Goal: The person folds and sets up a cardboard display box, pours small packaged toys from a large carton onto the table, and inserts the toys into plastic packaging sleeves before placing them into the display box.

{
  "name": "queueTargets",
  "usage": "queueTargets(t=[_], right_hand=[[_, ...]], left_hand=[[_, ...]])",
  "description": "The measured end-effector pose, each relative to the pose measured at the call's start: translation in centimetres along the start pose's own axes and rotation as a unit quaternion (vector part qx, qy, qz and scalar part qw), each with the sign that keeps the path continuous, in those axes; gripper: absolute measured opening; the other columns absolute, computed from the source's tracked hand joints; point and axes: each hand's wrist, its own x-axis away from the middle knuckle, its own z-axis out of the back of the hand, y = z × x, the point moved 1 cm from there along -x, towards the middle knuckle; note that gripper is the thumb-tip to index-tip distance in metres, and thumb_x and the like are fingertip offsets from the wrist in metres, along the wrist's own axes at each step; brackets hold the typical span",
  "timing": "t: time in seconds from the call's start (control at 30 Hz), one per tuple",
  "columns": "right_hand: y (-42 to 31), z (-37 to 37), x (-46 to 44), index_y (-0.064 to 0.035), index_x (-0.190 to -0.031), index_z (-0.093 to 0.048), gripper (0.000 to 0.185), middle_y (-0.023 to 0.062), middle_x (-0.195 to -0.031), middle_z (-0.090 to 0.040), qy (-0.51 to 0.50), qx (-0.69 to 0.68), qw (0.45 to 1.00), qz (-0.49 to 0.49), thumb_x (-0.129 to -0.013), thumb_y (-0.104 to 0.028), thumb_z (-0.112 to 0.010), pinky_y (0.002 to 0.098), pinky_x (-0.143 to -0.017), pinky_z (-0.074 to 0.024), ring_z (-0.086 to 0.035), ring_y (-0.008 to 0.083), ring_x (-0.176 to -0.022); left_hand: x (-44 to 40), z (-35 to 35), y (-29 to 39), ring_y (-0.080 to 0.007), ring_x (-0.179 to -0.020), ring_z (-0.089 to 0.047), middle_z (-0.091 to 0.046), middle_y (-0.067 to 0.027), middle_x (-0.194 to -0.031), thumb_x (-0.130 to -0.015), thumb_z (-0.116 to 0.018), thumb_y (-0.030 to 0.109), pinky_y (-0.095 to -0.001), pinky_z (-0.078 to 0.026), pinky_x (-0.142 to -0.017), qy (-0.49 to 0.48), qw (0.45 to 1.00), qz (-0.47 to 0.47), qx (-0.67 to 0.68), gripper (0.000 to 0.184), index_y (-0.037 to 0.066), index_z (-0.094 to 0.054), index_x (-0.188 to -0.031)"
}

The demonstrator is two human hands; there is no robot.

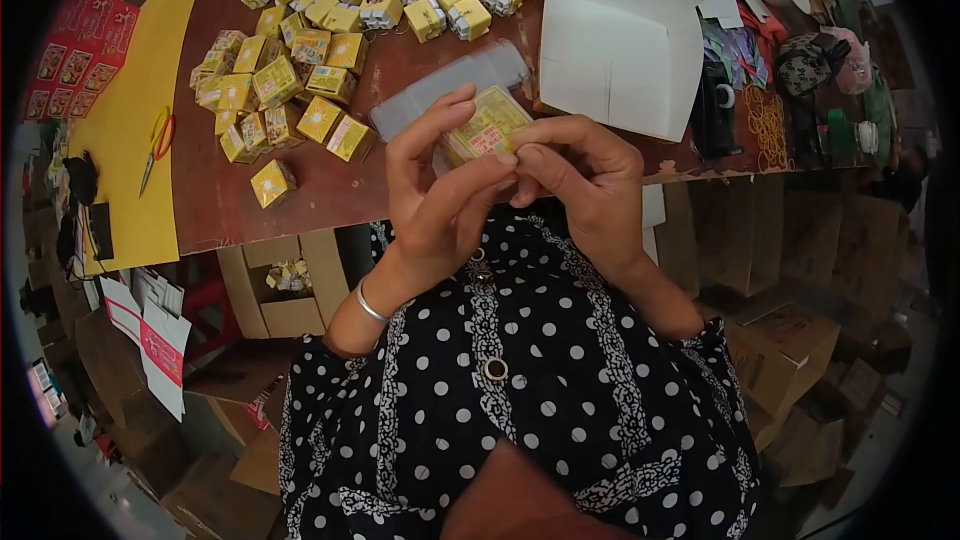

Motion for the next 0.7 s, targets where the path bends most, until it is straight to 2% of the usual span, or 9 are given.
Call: queueTargets(t=[0.2,0.27,0.3,0.33,0.37,0.47,0.6,0.67,0.7], right_hand=[[0.2,0.2,-0.7,-0.0002,-0.115,-0.065,0.021,0.0033,-0.08,-0.067,0.039,0.027,0.998,-0.04,-0.095,-0.006,-0.067,0.0211,-0.06,-0.0532,-0.062,0.0065,-0.066],[1.4,1.0,-0.7,-0.0037,-0.119,-0.065,0.029,0.0063,-0.087,-0.068,0.047,0.206,0.977,0.041,-0.091,-0.006,-0.072,0.0251,-0.062,-0.0534,-0.063,0.0122,-0.071],[1.7,1.6,-1.1,-0.0037,-0.119,-0.065,0.029,0.0063,-0.087,-0.068,0.045,0.205,0.977,0.043,-0.091,-0.006,-0.072,0.0251,-0.062,-0.0534,-0.063,0.0122,-0.071],[1.5,2.1,-1.7,-0.0041,-0.123,-0.062,0.033,0.0093,-0.098,-0.066,0.032,0.316,0.922,0.223,-0.091,-0.007,-0.071,0.028,-0.071,-0.0536,-0.063,0.0156,-0.083],[1.3,2.4,-2.1,-0.0046,-0.127,-0.059,0.038,0.0123,-0.109,-0.065,0.02,0.411,0.823,0.393,-0.091,-0.007,-0.071,0.031,-0.08,-0.0538,-0.064,0.019,-0.095],[0.3,2.7,-3.4,-0.0045,-0.127,-0.06,0.043,0.016,-0.122,-0.061,-0.081,0.442,0.779,0.438,-0.087,-0.01,-0.075,0.0342,-0.087,-0.0525,-0.061,0.0254,-0.107],[0.2,3.1,-4.2,-0.0023,-0.129,-0.057,0.048,0.014,-0.125,-0.06,-0.169,0.393,0.847,0.315,-0.086,-0.012,-0.076,0.034,-0.095,-0.0498,-0.059,0.0242,-0.113],[0.6,2.5,-4.1,-0.0013,-0.132,-0.054,0.055,0.0107,-0.124,-0.06,-0.187,0.166,0.966,0.074,-0.085,-0.014,-0.077,0.0327,-0.098,-0.0483,-0.058,0.0209,-0.116],[0.5,2.3,-4.0,-0.0013,-0.132,-0.054,0.055,0.0107,-0.124,-0.06,-0.192,0.165,0.965,0.074,-0.085,-0.014,-0.077,0.0327,-0.098,-0.0483,-0.058,0.0209,-0.116]], left_hand=[[0.2,-0.2,0.0,-0.0422,-0.126,-0.054,-0.048,-0.0171,-0.132,-0.081,-0.076,-0.005,-0.0457,-0.05,-0.102,0.001,1.0,0.023,-0.015,0.032,0.01,-0.07,-0.109],[0.1,0.1,0.2,-0.0412,-0.127,-0.054,-0.045,-0.017,-0.133,-0.082,-0.075,-0.005,-0.0457,-0.05,-0.102,-0.001,0.999,0.033,-0.014,0.03,0.008,-0.069,-0.108],[0.1,0.0,0.3,-0.0412,-0.127,-0.054,-0.045,-0.017,-0.133,-0.082,-0.075,-0.005,-0.0457,-0.05,-0.102,0.0,0.999,0.032,-0.015,0.03,0.008,-0.069,-0.108],[0.2,-0.3,0.4,-0.0405,-0.127,-0.053,-0.044,-0.0168,-0.134,-0.083,-0.075,-0.004,-0.0454,-0.049,-0.103,0.004,0.997,0.072,0.032,0.028,0.006,-0.068,-0.108],[0.2,-0.5,0.4,-0.0399,-0.128,-0.053,-0.042,-0.0165,-0.135,-0.084,-0.074,-0.003,-0.0452,-0.049,-0.103,0.007,0.991,0.112,0.079,0.027,0.005,-0.067,-0.108],[0.3,-0.8,-0.1,-0.0372,-0.129,-0.053,-0.04,-0.0161,-0.136,-0.085,-0.073,-0.002,-0.0444,-0.048,-0.104,0.018,0.987,0.105,0.117,0.024,0.002,-0.066,-0.108],[-0.1,-0.4,0.5,-0.035,-0.129,-0.052,-0.04,-0.0152,-0.137,-0.088,-0.072,-0.001,-0.0432,-0.048,-0.104,0.024,0.981,0.137,0.136,0.02,0.002,-0.066,-0.107],[0.1,-0.2,0.6,-0.0314,-0.129,-0.052,-0.04,-0.0155,-0.139,-0.089,-0.071,-0.001,-0.0433,-0.048,-0.105,0.077,0.952,0.202,0.217,0.024,0.003,-0.063,-0.112],[0.1,0.0,0.4,-0.0314,-0.129,-0.052,-0.04,-0.0155,-0.139,-0.089,-0.071,-0.001,-0.0433,-0.048,-0.105,0.081,0.952,0.202,0.214,0.024,0.003,-0.063,-0.112]])
